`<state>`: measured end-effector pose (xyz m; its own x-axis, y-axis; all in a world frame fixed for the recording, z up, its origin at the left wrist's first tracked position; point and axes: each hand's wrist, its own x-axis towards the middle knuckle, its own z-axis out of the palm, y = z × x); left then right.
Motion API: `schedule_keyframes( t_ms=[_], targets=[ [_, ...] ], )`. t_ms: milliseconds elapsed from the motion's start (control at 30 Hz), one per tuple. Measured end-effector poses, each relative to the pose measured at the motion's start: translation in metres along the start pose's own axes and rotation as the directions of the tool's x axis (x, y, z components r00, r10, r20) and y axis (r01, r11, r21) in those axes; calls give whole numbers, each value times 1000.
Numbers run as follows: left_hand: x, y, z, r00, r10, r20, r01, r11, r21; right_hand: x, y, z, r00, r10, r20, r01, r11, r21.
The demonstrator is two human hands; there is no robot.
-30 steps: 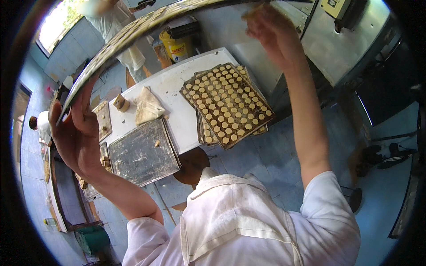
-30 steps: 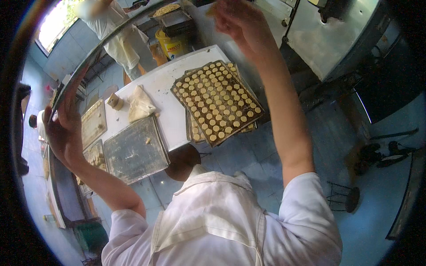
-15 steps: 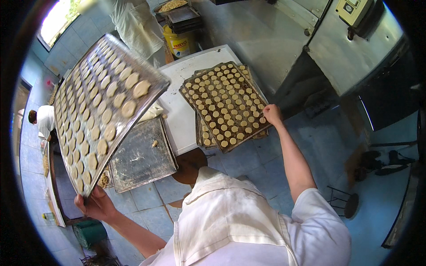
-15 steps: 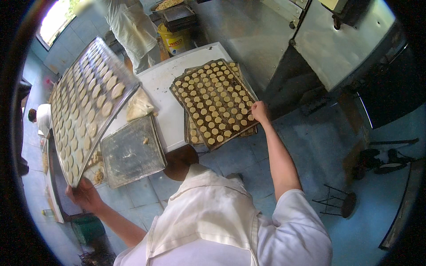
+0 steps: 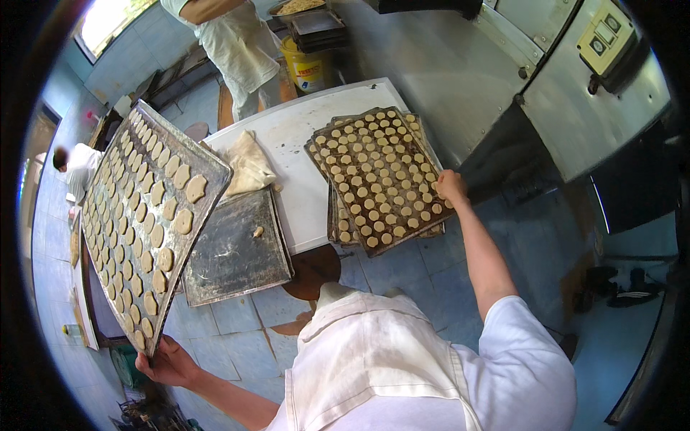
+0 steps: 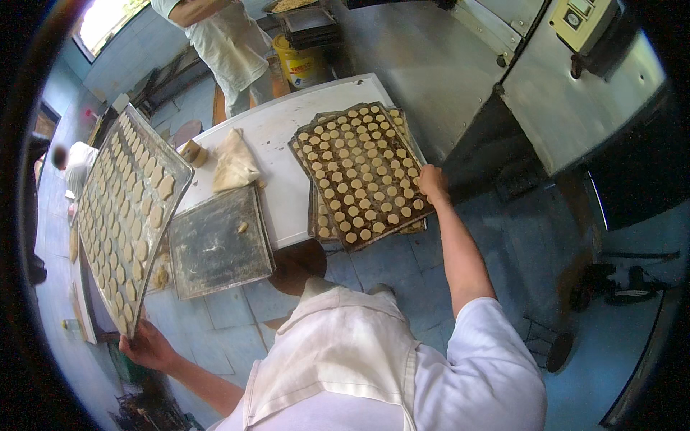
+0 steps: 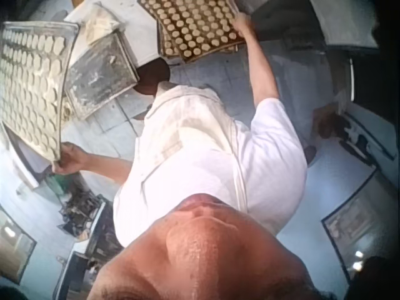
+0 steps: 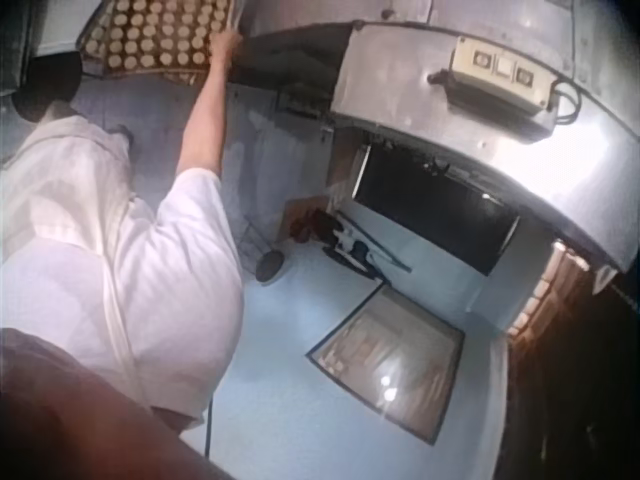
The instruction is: The person repeatedly picks up baking trays filled with round dough pieces and places them into a large industrial oven. The person also stacks empty trays and carries a large sack of flour across the room.
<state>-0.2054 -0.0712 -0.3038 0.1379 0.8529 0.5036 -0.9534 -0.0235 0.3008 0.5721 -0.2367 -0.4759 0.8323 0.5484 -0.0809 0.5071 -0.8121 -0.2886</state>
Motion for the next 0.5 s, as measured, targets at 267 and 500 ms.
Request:
schedule_keyframes(
  t_ms=[267, 500],
  targets=[
    [-26, 12, 27, 993, 62, -102, -46, 987, 155, 90, -14, 9, 986, -164, 42, 125, 872, 473],
    [-38, 25, 46, 1000, 9, -10, -8, 996, 89, 135, -52, 24, 994, -104, -32, 105, 839, 533]
  ],
)
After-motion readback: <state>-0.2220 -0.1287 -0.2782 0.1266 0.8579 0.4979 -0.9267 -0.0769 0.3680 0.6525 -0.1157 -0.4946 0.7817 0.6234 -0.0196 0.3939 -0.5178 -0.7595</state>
